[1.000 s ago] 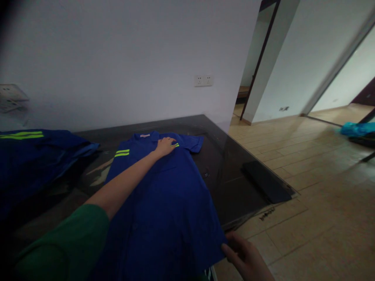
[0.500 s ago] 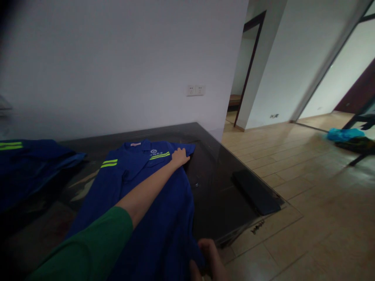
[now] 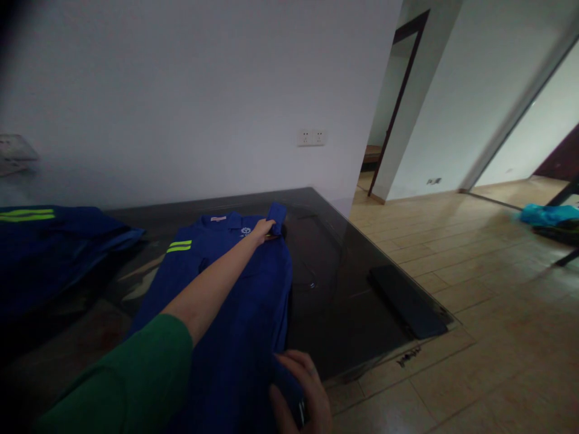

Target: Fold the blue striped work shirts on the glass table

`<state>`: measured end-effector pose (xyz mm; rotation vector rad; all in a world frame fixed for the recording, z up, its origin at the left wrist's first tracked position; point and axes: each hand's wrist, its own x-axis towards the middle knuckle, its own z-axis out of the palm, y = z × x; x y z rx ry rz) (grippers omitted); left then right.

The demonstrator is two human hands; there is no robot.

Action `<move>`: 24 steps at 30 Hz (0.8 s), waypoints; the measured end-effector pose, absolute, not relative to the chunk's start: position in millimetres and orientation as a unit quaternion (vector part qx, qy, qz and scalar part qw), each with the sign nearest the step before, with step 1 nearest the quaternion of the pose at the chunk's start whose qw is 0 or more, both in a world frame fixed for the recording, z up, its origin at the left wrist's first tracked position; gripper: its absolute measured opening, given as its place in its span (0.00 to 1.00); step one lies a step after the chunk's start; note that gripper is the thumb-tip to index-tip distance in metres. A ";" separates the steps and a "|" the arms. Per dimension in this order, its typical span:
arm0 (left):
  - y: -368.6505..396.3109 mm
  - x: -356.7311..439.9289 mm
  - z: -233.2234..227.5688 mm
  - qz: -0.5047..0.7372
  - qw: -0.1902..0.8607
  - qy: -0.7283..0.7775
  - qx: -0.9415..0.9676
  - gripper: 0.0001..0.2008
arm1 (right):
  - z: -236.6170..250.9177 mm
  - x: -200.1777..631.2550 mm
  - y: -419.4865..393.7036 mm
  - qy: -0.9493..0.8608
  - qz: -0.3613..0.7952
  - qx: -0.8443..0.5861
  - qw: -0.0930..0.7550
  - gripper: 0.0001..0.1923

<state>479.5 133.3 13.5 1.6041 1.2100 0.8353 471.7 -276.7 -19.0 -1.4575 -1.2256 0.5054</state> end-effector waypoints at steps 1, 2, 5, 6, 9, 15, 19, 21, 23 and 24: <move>136.5 468.2 16.6 0.357 0.474 0.490 0.638 0.15 | -11.0 468.7 -271.9 -0.546 0.214 -0.595 0.550 0.14; 139.4 455.4 20.1 0.372 0.477 0.490 0.627 0.16 | -2.9 464.6 -267.2 -0.571 0.219 -0.575 0.544 0.14; 145.7 407.9 32.3 0.417 0.470 0.485 0.607 0.20 | 18.3 445.8 -256.4 -0.626 0.229 -0.524 0.530 0.16; 147.0 389.5 36.6 0.433 0.464 0.482 0.604 0.22 | 23.9 438.2 -254.6 -0.641 0.231 -0.508 0.527 0.17; 146.9 330.5 46.0 0.478 0.435 0.469 0.602 0.26 | 36.1 416.7 -253.9 -0.688 0.236 -0.471 0.500 0.19; 120.7 232.6 23.7 0.521 0.357 0.472 0.615 0.34 | 40.1 392.5 -258.7 -0.790 0.227 -0.470 0.322 0.23; 100.6 206.6 -5.6 0.480 0.397 0.556 0.550 0.39 | 31.1 382.2 -262.5 -0.819 0.159 -0.507 0.219 0.26; 96.7 203.2 -12.2 0.474 0.408 0.563 0.540 0.43 | 26.5 379.3 -265.3 -0.819 0.125 -0.520 0.209 0.26; 95.9 202.9 -12.9 0.471 0.403 0.565 0.545 0.43 | 23.0 378.8 -268.3 -0.816 0.099 -0.526 0.218 0.27; 96.0 203.3 -12.0 0.469 0.398 0.565 0.550 0.40 | 21.7 379.4 -269.7 -0.816 0.093 -0.524 0.226 0.28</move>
